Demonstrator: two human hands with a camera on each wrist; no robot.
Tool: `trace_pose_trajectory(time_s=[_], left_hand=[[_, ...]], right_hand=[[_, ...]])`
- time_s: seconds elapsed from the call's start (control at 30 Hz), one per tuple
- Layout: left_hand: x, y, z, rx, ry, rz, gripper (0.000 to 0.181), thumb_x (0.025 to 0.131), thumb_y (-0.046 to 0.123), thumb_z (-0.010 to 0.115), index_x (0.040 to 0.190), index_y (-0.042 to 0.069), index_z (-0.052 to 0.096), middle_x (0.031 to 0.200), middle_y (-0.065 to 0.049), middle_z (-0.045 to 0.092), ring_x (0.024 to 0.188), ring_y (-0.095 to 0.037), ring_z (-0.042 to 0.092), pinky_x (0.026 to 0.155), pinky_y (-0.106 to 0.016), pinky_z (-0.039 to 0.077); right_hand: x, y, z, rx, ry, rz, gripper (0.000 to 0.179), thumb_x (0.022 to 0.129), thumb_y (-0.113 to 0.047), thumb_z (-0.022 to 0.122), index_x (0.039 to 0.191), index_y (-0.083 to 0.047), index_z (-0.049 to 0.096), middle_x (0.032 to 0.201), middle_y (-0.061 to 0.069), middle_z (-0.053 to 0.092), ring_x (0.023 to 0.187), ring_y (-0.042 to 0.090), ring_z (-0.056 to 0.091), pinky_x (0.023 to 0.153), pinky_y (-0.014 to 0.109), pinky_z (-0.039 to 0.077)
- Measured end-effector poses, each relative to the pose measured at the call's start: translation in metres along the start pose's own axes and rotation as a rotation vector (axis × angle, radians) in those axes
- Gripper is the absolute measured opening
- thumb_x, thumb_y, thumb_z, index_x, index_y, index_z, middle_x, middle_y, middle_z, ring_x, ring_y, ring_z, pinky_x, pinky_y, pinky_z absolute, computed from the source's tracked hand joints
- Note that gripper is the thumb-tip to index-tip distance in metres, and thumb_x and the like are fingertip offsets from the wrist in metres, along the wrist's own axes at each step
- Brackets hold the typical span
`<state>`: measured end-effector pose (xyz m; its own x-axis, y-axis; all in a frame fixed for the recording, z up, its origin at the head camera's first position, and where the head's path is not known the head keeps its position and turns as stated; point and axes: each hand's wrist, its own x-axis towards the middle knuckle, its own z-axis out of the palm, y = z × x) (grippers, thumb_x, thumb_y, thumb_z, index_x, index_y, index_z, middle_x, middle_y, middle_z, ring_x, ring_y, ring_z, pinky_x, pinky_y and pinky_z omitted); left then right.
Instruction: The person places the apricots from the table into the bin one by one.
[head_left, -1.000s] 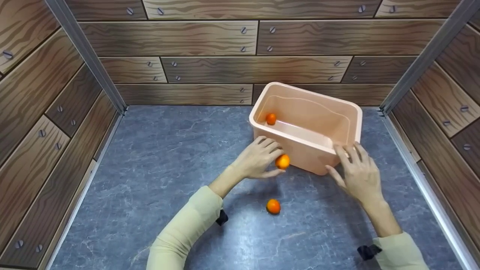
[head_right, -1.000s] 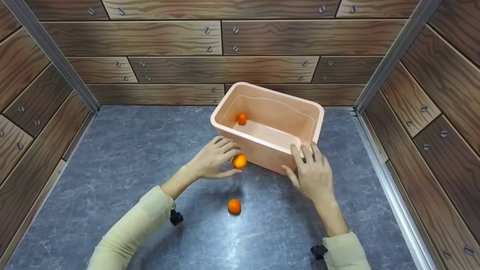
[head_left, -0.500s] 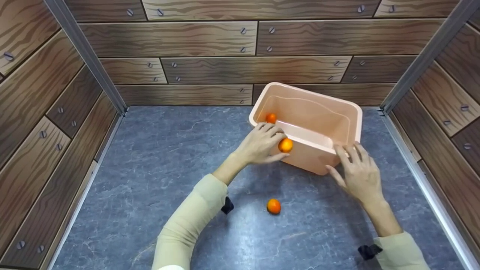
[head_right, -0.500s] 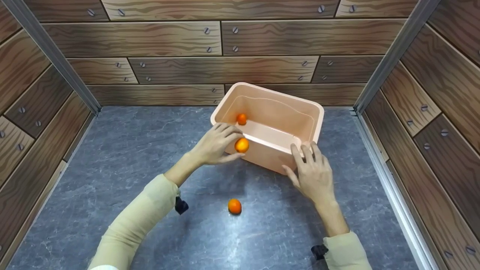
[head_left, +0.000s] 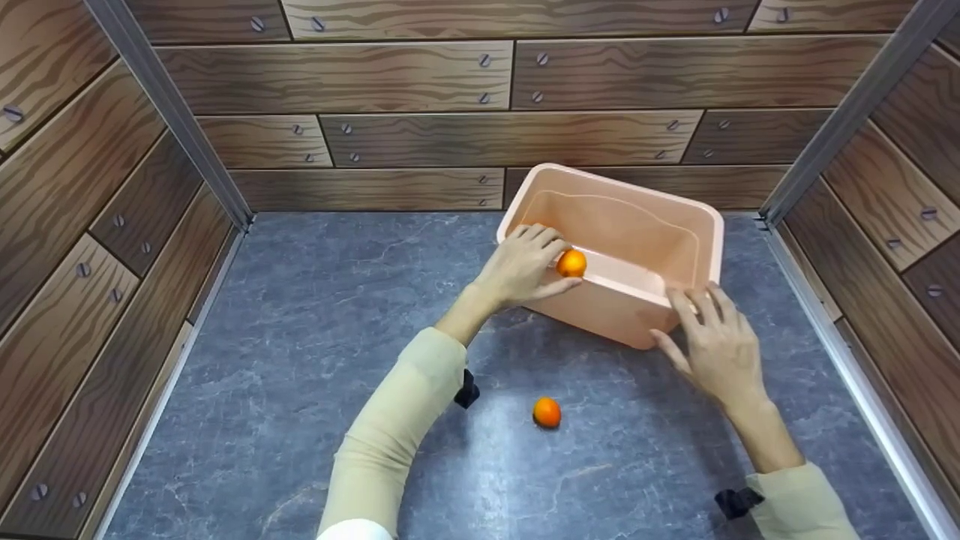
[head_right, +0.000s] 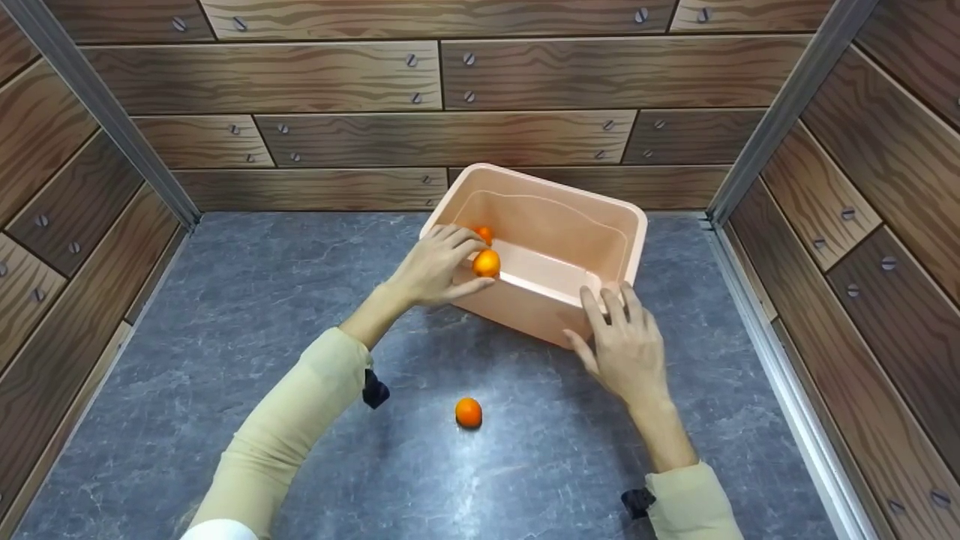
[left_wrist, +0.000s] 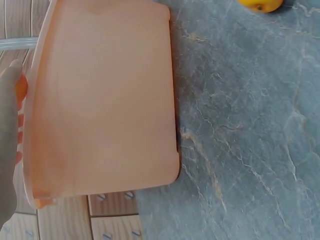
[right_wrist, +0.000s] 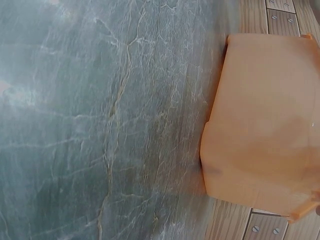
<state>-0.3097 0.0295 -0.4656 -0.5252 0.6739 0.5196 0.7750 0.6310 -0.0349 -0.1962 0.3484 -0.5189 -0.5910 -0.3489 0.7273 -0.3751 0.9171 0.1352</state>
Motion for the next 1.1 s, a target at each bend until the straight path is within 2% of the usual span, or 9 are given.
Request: trace_pose_trajectory(time_s=[0.27, 0.4, 0.53, 0.83, 1.1], left_hand=[[0.011, -0.002, -0.002, 0.03, -0.026, 0.01, 0.055, 0.099, 0.065, 0.057, 0.119, 0.015, 0.07, 0.116, -0.002, 0.07, 0.112, -0.022, 0.063, 0.101, -0.038, 0.05], [0.017, -0.005, -0.002, 0.029, -0.067, -0.005, 0.056, 0.099, 0.066, 0.056, 0.12, 0.015, 0.069, 0.118, -0.002, 0.069, 0.114, -0.022, 0.063, 0.102, -0.038, 0.05], [0.021, -0.009, -0.001, 0.022, -0.103, -0.034, 0.058, 0.099, 0.067, 0.056, 0.122, 0.015, 0.068, 0.121, -0.003, 0.069, 0.116, -0.023, 0.062, 0.102, -0.04, 0.05], [0.026, -0.019, 0.006, 0.085, -0.105, -0.144, 0.059, 0.1, 0.067, 0.052, 0.12, 0.015, 0.07, 0.122, -0.004, 0.069, 0.12, -0.024, 0.061, 0.107, -0.043, 0.049], [0.028, -0.016, 0.009, 0.117, -0.156, -0.2, 0.062, 0.101, 0.069, 0.045, 0.124, 0.016, 0.069, 0.125, -0.004, 0.067, 0.123, -0.024, 0.06, 0.109, -0.045, 0.049]], right_hand=[[0.0, 0.0, -0.001, 0.009, -0.017, 0.007, 0.072, 0.103, -0.067, 0.043, 0.14, -0.009, 0.062, 0.123, 0.022, 0.067, 0.124, 0.048, 0.06, 0.08, 0.062, 0.057], [0.0, 0.0, -0.001, 0.009, -0.005, 0.001, 0.071, 0.103, -0.066, 0.044, 0.14, -0.009, 0.062, 0.123, 0.022, 0.067, 0.123, 0.048, 0.061, 0.079, 0.062, 0.057], [0.0, 0.0, -0.001, 0.01, 0.0, -0.003, 0.07, 0.103, -0.066, 0.045, 0.139, -0.009, 0.063, 0.122, 0.022, 0.068, 0.123, 0.048, 0.061, 0.08, 0.063, 0.058], [0.001, 0.0, -0.001, 0.008, -0.008, -0.004, 0.068, 0.101, -0.064, 0.049, 0.139, -0.009, 0.062, 0.122, 0.022, 0.067, 0.124, 0.048, 0.061, 0.082, 0.062, 0.056], [0.0, 0.0, -0.001, 0.024, -0.016, 0.008, 0.069, 0.102, -0.065, 0.048, 0.14, -0.009, 0.061, 0.124, 0.021, 0.067, 0.126, 0.048, 0.06, 0.084, 0.063, 0.056]])
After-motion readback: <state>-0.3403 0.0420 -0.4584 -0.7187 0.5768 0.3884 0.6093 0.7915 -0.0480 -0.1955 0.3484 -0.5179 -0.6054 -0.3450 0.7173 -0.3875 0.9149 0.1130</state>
